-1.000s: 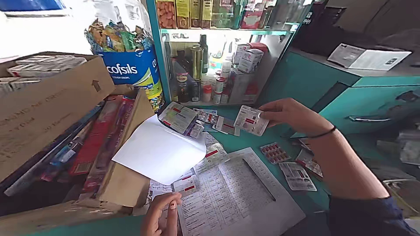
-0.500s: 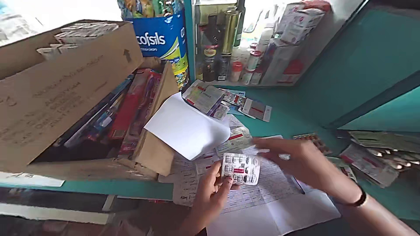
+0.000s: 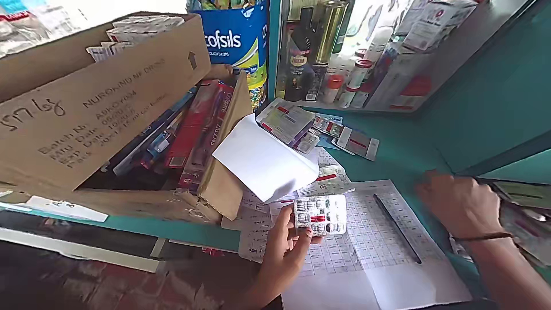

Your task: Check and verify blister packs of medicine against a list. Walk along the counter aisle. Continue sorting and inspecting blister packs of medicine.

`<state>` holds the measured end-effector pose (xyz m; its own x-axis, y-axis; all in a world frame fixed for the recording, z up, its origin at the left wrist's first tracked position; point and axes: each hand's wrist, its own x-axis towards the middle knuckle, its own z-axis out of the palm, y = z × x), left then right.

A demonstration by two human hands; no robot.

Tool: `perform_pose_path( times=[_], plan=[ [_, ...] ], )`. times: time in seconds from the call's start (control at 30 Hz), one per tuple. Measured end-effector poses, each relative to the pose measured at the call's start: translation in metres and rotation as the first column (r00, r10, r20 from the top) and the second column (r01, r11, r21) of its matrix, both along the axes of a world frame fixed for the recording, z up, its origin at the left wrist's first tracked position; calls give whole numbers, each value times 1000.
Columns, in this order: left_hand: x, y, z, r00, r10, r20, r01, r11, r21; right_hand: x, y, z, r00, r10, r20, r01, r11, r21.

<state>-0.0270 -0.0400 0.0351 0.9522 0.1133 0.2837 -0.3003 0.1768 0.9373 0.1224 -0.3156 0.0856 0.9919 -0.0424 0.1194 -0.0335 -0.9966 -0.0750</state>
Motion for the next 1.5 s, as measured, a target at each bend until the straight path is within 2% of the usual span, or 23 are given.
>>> perform_pose_path(
  times=[0.1,0.17,0.2,0.23,0.27,0.3,0.37,0.47,0.53,0.63,0.8,0.93,1.13,1.23,1.3,1.4,1.5],
  plan=[
    [0,0,-1,1000,-14,9,14,1000,-2,9,-28,6,966,-23,259,-42,969,243],
    [-1,0,-1,1000,-14,0,14,1000,7,5,-43,10,919,15,395,-202,877,436],
    [1,0,-1,1000,-11,3,11,1000,7,-1,-42,13,888,45,457,-317,780,539],
    [1,0,-2,1000,-10,4,10,1000,5,-13,-33,17,872,89,481,-430,609,666],
    [2,-1,-2,1000,-17,-1,17,1000,1,-29,-18,22,876,134,463,-476,398,784],
    [2,-2,-2,999,-37,-8,37,999,-6,-45,-1,25,890,181,418,-453,246,857],
    [3,-5,1,997,-77,-31,76,997,-30,-66,28,22,894,287,343,-381,86,920],
    [3,-6,2,985,-165,-47,162,985,-66,-75,52,9,867,410,283,-298,-29,954],
    [2,-3,0,971,-236,-24,233,968,-97,-76,60,3,855,443,270,-276,-51,960],
    [3,0,1,952,-306,24,306,943,-127,-77,67,-1,845,449,292,-319,-16,948],
    [4,-4,0,980,-198,26,198,980,12,-81,76,-5,834,442,330,-382,31,924],
    [5,-4,0,988,-154,21,152,987,46,-80,79,-10,813,451,369,-440,61,896],
    [6,-3,-1,988,-155,26,154,988,33,-78,77,-20,812,403,421,-544,263,797],
    [5,-3,-2,985,-174,23,173,984,35,-81,77,-22,815,435,382,-504,206,839],
    [4,-2,-2,985,-170,31,167,983,82,-85,80,-23,806,463,367,-495,188,848],
    [3,-2,-9,990,-90,109,62,970,235,-94,87,-27,783,446,433,-580,275,766],
    [12,3,-18,980,-70,188,-11,916,401,-101,89,-28,693,495,524,-708,332,623]
  ],
)
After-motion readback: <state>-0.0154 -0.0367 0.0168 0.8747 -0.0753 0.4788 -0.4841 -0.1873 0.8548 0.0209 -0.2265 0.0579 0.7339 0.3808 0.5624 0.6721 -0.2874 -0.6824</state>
